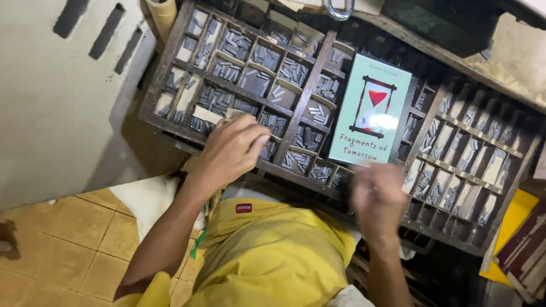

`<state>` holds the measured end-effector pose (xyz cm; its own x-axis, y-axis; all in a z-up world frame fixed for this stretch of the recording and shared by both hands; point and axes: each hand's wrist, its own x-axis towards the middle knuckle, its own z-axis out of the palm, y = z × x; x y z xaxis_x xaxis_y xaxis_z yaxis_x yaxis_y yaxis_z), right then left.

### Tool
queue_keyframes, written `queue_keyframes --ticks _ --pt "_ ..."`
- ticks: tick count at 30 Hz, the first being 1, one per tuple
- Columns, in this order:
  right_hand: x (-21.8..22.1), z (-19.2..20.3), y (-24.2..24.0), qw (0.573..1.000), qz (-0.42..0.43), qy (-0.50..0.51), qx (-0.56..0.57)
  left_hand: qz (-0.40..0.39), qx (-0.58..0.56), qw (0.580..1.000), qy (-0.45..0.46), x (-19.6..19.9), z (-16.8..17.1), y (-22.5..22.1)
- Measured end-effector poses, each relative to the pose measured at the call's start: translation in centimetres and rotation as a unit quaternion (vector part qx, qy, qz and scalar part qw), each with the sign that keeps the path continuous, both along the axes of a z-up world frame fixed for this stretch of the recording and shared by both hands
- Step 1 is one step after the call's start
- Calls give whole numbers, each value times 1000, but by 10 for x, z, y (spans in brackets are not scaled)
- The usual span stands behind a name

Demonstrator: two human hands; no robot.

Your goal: Selecting and arranging individual metal type characters from a type case for manual printing.

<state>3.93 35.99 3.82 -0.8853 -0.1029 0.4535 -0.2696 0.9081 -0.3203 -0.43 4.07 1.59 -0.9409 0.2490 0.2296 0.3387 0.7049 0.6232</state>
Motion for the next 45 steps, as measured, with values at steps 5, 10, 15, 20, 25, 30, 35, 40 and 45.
queue_keyframes --ticks 5,10,15,20,25,30,35,40,45 --pt "-9 8 -58 981 127 -101 110 86 35 992 82 30 -28 -15" --pt "-30 -13 -80 968 127 -97 191 200 108 969 100 67 -33 -31" --pt "-41 -22 -78 950 164 -94 250 270 204 932 133 85 -62 -29" --pt "-35 2 -90 958 157 -125 207 196 299 932 62 96 -69 -5" --pt "-22 21 -93 961 166 -212 -65 153 372 913 65 95 -28 29" --pt "4 17 -117 852 138 -358 -357 34 205 972 110 94 6 32" --pt "-3 14 -131 816 172 -391 -389 56 117 979 160 99 -8 15" --pt "-34 22 -152 867 273 -354 -221 136 206 966 72 102 -36 0" --pt "-78 18 -169 940 307 -140 59 143 217 963 69 100 -44 -23"
